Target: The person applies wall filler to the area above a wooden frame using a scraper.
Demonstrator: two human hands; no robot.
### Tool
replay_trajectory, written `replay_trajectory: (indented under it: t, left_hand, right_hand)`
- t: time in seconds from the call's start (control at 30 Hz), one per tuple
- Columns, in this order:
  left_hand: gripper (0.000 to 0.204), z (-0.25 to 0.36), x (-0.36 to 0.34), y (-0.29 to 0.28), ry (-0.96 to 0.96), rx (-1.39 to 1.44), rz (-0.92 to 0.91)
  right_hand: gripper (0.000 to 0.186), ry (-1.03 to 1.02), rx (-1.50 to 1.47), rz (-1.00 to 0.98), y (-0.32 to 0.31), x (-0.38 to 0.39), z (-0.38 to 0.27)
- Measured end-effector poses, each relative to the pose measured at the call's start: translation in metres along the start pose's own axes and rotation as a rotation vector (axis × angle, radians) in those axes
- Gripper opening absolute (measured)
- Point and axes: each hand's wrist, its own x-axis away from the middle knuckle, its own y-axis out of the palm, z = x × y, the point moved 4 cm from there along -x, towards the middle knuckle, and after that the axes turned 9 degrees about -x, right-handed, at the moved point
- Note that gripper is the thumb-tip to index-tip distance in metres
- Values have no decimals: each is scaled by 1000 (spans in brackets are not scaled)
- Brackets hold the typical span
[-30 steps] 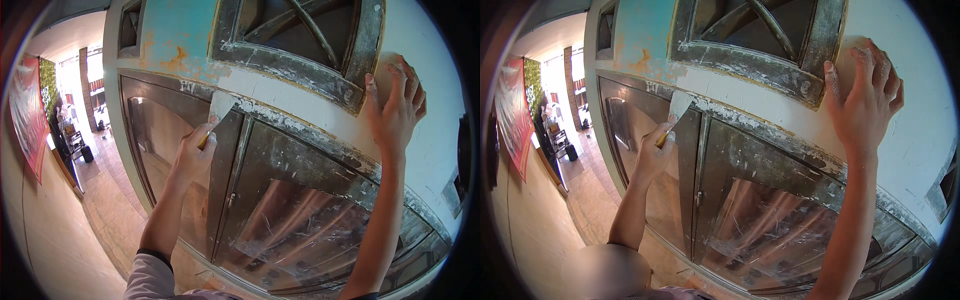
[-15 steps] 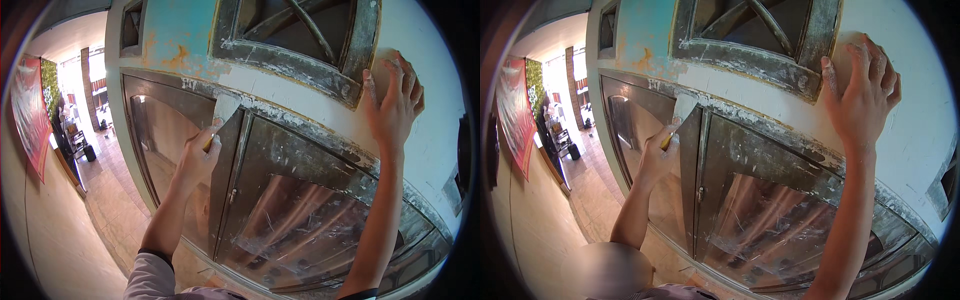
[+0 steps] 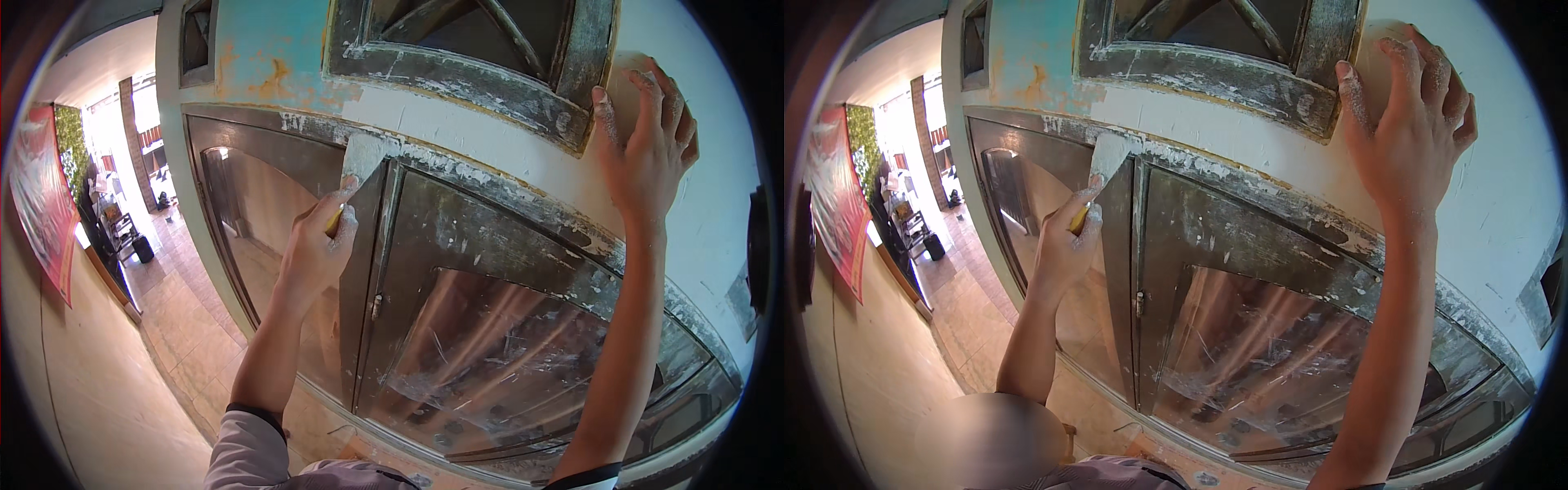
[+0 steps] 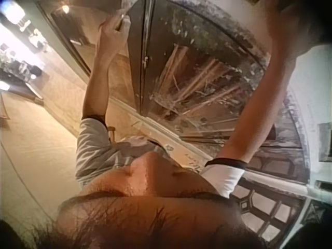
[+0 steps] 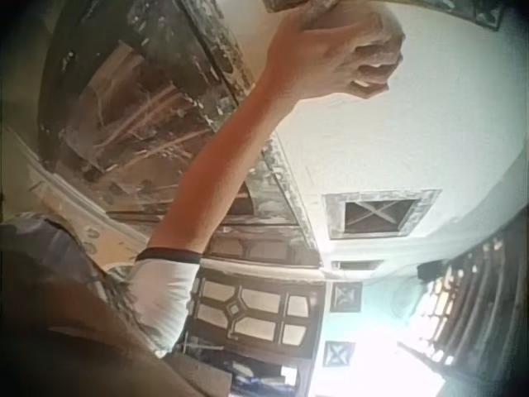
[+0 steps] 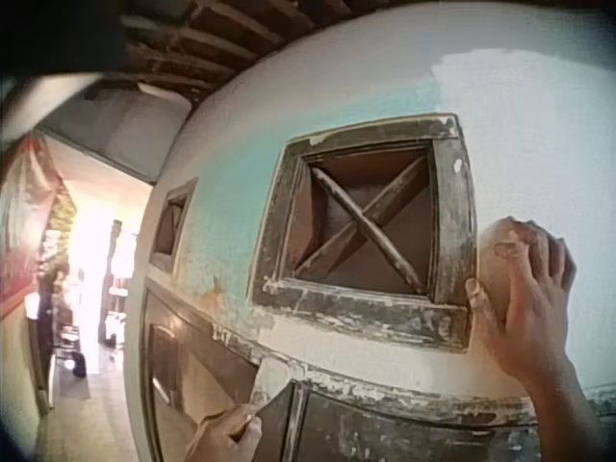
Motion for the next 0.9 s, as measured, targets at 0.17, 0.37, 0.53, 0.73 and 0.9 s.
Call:
replay_trajectory:
  t: [0.17, 0.37, 0.53, 0.73, 0.9]
  left_hand:
    - [40, -2, 0, -1, 49, 9, 42]
    - [38, -1, 8, 3, 8, -5, 8]
    - [40, 8, 0, 0, 37, -2, 36]
    - [40, 0, 11, 6, 61, 1, 31]
    - [42, 12, 1, 2, 117, -6, 72]
  right_hand:
    - [46, 13, -31, -18, -1, -4, -8]
    - [46, 3, -39, 12, -2, -2, -4]
    - [45, 9, -33, 9, 0, -2, -3]
    - [44, -9, -43, 10, -2, -2, -4]
    - [43, -10, -41, 26, -1, -1, -2]
